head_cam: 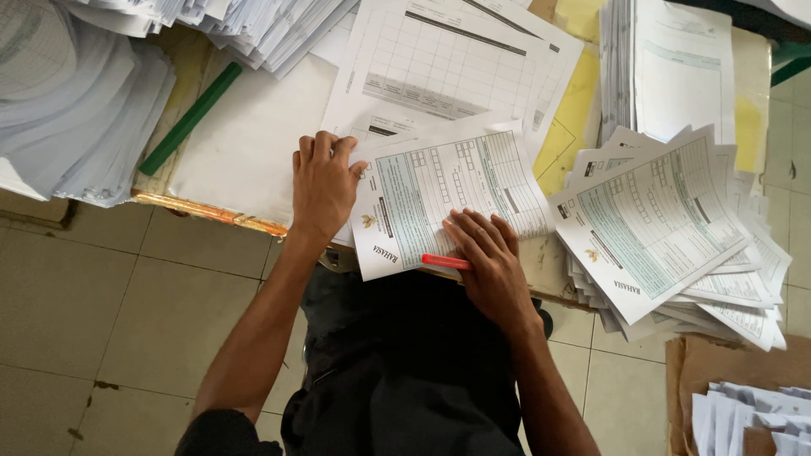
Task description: Marking and sorting printed documents into stacks on a table using a red pen.
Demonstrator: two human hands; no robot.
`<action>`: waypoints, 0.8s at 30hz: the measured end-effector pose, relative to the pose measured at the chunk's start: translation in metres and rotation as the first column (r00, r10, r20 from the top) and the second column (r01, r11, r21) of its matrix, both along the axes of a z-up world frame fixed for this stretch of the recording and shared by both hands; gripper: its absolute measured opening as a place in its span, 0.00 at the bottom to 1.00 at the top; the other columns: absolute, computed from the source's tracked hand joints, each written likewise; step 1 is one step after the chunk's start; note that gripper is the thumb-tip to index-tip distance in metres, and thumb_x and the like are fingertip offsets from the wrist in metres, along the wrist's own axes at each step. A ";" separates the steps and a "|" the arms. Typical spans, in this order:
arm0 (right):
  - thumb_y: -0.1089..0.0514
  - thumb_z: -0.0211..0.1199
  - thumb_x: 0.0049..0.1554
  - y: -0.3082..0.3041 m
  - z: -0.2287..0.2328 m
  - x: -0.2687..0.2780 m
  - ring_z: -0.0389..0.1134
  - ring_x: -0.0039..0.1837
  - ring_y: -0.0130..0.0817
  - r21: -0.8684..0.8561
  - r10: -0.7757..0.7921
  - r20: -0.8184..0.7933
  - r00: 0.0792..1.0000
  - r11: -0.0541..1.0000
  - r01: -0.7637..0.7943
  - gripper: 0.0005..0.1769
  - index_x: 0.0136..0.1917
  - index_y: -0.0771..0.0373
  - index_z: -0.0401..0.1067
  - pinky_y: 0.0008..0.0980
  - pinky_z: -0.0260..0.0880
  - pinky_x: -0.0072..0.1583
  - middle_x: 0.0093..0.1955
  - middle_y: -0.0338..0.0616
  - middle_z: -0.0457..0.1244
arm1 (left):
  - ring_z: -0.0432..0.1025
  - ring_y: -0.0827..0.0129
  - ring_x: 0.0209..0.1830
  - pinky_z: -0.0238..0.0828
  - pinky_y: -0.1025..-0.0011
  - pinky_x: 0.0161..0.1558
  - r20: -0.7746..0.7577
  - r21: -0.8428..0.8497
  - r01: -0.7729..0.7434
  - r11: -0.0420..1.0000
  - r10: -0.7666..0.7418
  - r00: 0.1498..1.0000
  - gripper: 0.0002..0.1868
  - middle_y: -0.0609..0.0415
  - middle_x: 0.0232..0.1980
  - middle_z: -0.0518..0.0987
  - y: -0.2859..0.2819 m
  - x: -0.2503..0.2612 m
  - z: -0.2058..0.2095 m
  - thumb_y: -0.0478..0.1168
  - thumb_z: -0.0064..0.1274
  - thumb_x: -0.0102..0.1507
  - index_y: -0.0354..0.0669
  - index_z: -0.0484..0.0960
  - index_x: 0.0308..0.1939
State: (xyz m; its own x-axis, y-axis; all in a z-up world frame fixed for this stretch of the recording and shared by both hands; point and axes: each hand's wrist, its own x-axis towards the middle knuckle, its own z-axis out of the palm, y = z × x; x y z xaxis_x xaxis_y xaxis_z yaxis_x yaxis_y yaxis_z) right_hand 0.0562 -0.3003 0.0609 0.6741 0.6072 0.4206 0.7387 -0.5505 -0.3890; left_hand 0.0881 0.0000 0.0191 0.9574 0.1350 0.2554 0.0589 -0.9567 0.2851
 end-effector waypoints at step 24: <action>0.50 0.58 0.64 -0.005 0.006 0.002 0.62 0.75 0.45 0.060 0.072 -0.015 0.997 0.996 -0.071 0.20 0.68 0.53 0.72 0.50 0.44 0.76 0.70 0.44 0.65 | 0.69 0.55 0.54 0.67 0.55 0.53 -0.166 0.046 0.072 0.996 -0.064 0.984 0.26 0.50 0.48 0.73 -0.002 0.030 0.002 0.65 0.40 0.72 0.50 0.74 0.57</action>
